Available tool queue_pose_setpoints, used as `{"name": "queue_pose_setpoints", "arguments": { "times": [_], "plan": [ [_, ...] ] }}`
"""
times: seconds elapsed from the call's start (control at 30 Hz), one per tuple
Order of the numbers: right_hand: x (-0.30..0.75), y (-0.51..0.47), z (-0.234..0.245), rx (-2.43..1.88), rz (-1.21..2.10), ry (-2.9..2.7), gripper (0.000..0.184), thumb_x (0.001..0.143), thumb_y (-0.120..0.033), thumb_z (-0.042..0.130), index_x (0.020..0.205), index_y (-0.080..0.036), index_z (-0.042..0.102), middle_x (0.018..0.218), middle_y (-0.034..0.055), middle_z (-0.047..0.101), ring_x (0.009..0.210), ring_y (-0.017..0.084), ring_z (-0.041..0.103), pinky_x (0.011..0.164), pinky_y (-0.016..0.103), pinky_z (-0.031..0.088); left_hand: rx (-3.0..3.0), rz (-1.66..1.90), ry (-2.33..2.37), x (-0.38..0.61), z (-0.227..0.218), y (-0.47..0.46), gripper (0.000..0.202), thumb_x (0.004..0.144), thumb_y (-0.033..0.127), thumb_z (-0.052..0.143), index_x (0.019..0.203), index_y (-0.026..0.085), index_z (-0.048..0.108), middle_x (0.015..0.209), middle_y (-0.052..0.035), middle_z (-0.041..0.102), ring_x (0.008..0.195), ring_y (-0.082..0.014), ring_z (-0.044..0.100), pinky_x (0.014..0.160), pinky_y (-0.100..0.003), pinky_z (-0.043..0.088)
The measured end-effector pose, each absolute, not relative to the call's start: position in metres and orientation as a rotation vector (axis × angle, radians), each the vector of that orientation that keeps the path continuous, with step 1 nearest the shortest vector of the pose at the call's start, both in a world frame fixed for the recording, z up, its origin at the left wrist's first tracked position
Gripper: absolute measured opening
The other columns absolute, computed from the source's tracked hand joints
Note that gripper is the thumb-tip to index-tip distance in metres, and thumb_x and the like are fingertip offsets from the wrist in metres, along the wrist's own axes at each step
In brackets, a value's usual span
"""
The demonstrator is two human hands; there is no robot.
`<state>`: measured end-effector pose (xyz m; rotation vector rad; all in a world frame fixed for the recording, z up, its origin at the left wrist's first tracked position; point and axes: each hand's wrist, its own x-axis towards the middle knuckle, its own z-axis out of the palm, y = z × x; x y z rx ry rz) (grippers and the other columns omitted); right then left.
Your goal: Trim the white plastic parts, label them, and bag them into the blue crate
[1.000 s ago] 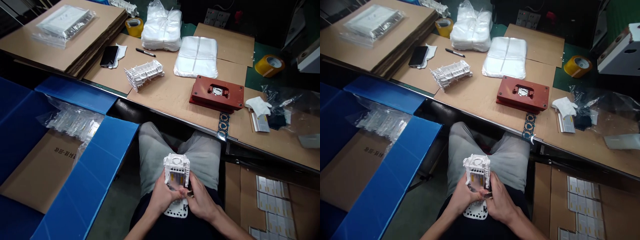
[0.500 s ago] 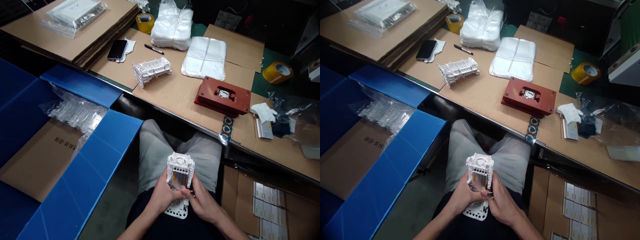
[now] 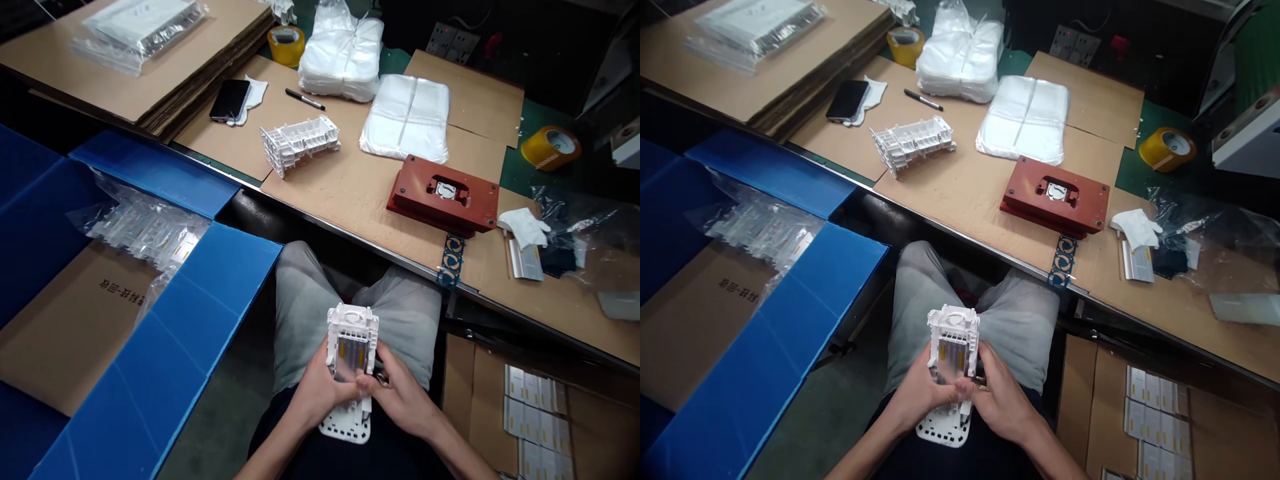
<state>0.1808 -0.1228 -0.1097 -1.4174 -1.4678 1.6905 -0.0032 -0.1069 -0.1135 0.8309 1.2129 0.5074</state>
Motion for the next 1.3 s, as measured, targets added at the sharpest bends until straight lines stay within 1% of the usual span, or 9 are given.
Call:
{"name": "queue_pose_setpoints", "arguments": {
  "times": [0.13, 0.3, 0.47, 0.53, 0.73, 0.83, 0.93, 1.17, 1.3],
  "plan": [
    [0.182, -0.113, -0.102, -1.411, 1.756, -1.254, 0.047, 0.094, -0.040, 0.062, 0.137, -0.023, 0.054, 0.141, 0.0100, 0.058, 0.128, 0.029, 0.056, 0.105, 0.043, 0.049, 0.878, 0.440, 1.296, -0.005, -0.106, -0.103, 0.074, 0.060, 0.015, 0.085, 0.127, 0.023, 0.053, 0.115, -0.0033, 0.072, 0.105, -0.0271, 0.066, 0.088, -0.034, 0.050],
    [0.182, -0.112, -0.095, -1.486, 1.742, -0.985, 0.040, 0.090, -0.039, 0.068, 0.126, -0.021, 0.062, 0.124, 0.0100, 0.070, 0.114, 0.029, 0.066, 0.100, 0.042, 0.053, 0.977, 0.329, 1.313, -0.007, -0.095, -0.101, 0.076, 0.061, 0.014, 0.083, 0.129, 0.023, 0.052, 0.108, -0.0032, 0.074, 0.099, -0.0282, 0.069, 0.081, -0.034, 0.051],
    [0.177, -0.115, -0.089, -1.478, 1.738, -0.987, 0.041, 0.090, -0.038, 0.068, 0.126, -0.021, 0.063, 0.125, 0.0090, 0.070, 0.116, 0.028, 0.065, 0.102, 0.039, 0.051, 1.080, 0.386, 1.376, -0.006, -0.080, -0.099, 0.104, 0.066, 0.026, 0.084, 0.152, 0.030, 0.025, 0.147, -0.0114, 0.051, 0.132, -0.0343, 0.051, 0.103, -0.042, 0.044],
    [0.174, -0.118, -0.087, -1.465, 1.751, -1.005, 0.041, 0.093, -0.038, 0.065, 0.130, -0.022, 0.060, 0.131, 0.0079, 0.067, 0.123, 0.026, 0.061, 0.106, 0.037, 0.047, 1.120, 0.439, 1.393, -0.003, -0.075, -0.096, 0.107, 0.070, 0.028, 0.082, 0.154, 0.031, 0.016, 0.152, -0.0121, 0.044, 0.136, -0.0341, 0.046, 0.107, -0.043, 0.041],
    [0.173, -0.129, -0.085, -1.467, 1.751, -1.017, 0.046, 0.097, -0.041, 0.060, 0.140, -0.030, 0.050, 0.139, 0.0035, 0.062, 0.130, 0.023, 0.055, 0.108, 0.033, 0.044, 1.094, 0.396, 1.364, 0.003, -0.067, -0.090, 0.094, 0.072, 0.025, 0.076, 0.150, 0.030, 0.024, 0.125, -0.0056, 0.065, 0.110, -0.0265, 0.063, 0.090, -0.036, 0.050],
    [0.174, -0.137, -0.087, -1.514, 1.737, -1.066, 0.038, 0.098, -0.042, 0.058, 0.132, -0.027, 0.056, 0.136, 0.0062, 0.064, 0.123, 0.024, 0.060, 0.106, 0.035, 0.045, 1.076, 0.356, 1.365, 0.003, -0.065, -0.091, 0.053, 0.071, 0.024, 0.077, 0.118, 0.024, 0.052, 0.089, 0.0019, 0.069, 0.081, -0.0202, 0.064, 0.069, -0.028, 0.048],
    [0.171, -0.142, -0.090, -1.561, 1.691, -1.107, 0.036, 0.099, -0.044, 0.054, 0.129, -0.025, 0.058, 0.135, 0.0090, 0.064, 0.123, 0.027, 0.060, 0.104, 0.036, 0.046, 1.055, 0.359, 1.376, 0.003, -0.064, -0.092, 0.033, 0.070, 0.022, 0.075, 0.095, 0.023, 0.053, 0.072, 0.0063, 0.061, 0.067, -0.0148, 0.056, 0.061, -0.025, 0.043],
    [0.167, -0.136, -0.096, -1.523, 1.701, -1.153, 0.041, 0.100, -0.046, 0.050, 0.133, -0.023, 0.054, 0.137, 0.0113, 0.063, 0.129, 0.028, 0.056, 0.107, 0.038, 0.044, 1.043, 0.387, 1.365, 0.002, -0.071, -0.088, 0.038, 0.068, 0.020, 0.076, 0.100, 0.022, 0.056, 0.072, 0.0065, 0.062, 0.067, -0.0148, 0.055, 0.063, -0.025, 0.043],
    [0.171, -0.130, -0.093, -1.465, 1.788, -1.094, 0.042, 0.098, -0.044, 0.056, 0.135, -0.026, 0.054, 0.142, 0.0073, 0.060, 0.131, 0.025, 0.055, 0.110, 0.036, 0.042, 1.087, 0.371, 1.352, -0.001, -0.070, -0.089, 0.051, 0.070, 0.023, 0.076, 0.114, 0.025, 0.051, 0.095, 0.0023, 0.069, 0.085, -0.0201, 0.064, 0.072, -0.028, 0.047]
  ]
}}
